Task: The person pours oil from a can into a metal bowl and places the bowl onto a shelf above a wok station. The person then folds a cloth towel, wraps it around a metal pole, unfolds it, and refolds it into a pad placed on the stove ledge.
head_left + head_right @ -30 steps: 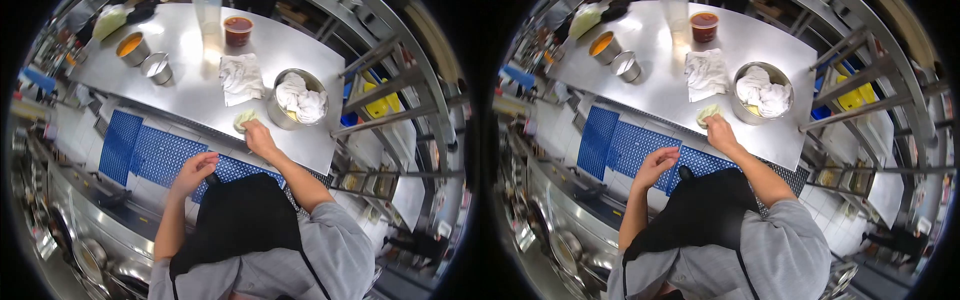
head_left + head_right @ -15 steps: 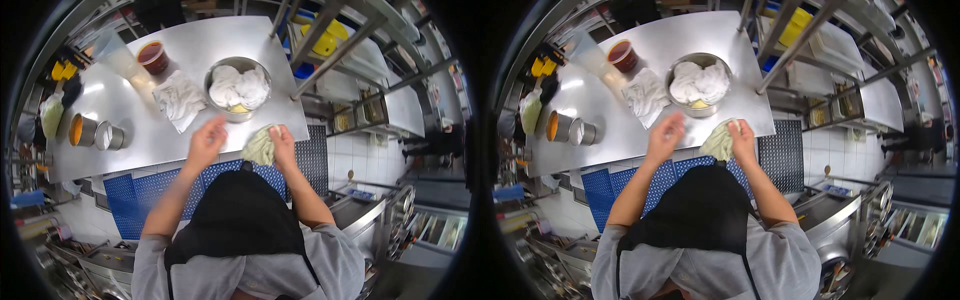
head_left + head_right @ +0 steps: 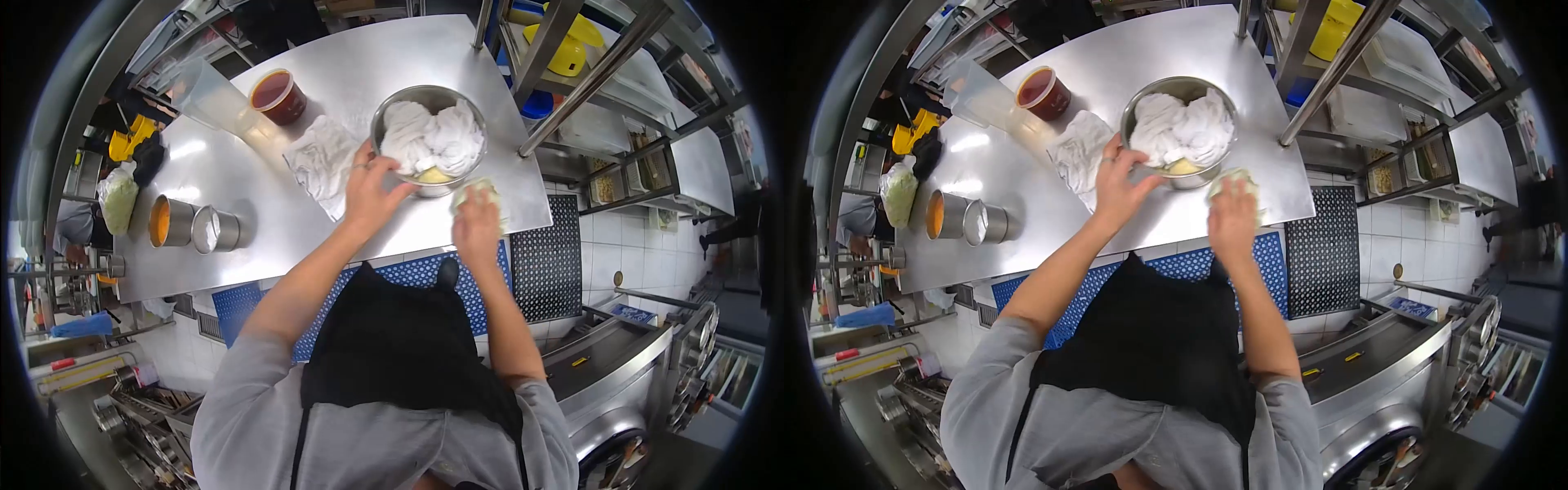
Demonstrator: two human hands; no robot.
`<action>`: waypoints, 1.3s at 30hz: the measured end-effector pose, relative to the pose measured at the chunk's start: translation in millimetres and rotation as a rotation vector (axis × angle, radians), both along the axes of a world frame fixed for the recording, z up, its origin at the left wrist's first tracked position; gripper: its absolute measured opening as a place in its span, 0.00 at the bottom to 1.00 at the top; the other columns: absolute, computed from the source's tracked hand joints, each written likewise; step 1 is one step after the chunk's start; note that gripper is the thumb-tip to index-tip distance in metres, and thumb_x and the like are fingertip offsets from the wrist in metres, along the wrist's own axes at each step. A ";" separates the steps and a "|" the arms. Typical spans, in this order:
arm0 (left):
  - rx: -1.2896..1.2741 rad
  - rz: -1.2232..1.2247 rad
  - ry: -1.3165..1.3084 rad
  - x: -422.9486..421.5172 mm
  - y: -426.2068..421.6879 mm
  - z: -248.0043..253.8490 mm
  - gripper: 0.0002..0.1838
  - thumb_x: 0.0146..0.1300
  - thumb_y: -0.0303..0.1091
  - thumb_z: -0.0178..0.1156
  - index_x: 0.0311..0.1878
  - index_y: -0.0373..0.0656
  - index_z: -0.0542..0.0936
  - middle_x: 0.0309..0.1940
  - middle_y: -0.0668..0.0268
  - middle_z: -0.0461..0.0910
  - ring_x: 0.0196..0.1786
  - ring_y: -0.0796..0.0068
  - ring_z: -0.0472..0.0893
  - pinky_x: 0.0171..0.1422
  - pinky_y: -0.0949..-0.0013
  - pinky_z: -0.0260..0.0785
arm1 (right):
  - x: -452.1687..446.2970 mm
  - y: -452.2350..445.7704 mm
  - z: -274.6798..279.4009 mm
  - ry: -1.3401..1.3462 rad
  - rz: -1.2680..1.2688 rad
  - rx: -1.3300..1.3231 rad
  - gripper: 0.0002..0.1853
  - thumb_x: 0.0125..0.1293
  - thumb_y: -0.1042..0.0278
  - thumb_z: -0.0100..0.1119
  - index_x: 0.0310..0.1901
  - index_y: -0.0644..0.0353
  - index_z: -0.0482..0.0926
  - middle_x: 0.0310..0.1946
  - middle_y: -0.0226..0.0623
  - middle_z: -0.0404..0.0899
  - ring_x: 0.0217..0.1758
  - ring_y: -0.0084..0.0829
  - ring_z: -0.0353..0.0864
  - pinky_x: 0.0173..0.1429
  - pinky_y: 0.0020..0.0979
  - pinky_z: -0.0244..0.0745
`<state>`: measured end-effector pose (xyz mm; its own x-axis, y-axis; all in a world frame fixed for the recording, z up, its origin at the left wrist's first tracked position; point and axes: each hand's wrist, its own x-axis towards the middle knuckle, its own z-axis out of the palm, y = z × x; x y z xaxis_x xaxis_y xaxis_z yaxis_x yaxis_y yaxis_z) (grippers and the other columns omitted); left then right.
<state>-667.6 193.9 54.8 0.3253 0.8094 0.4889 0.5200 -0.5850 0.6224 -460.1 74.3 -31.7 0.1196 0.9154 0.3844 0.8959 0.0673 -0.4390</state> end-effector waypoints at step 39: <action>0.189 -0.357 0.540 -36.5 142.8 -102.5 0.31 0.76 0.47 0.51 0.71 0.32 0.70 0.74 0.38 0.63 0.78 0.41 0.59 0.82 0.52 0.49 | -243.3 -53.5 -121.8 1.204 -0.262 -0.368 0.08 0.50 0.64 0.67 0.33 0.52 0.87 0.29 0.40 0.86 0.37 0.44 0.86 0.42 0.44 0.80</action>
<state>-704.1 336.8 -47.7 0.7954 0.5233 0.3057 0.4839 -0.8521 0.1994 -703.4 20.7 -153.4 0.4047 0.8408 -0.3595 -0.1078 -0.3465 -0.9318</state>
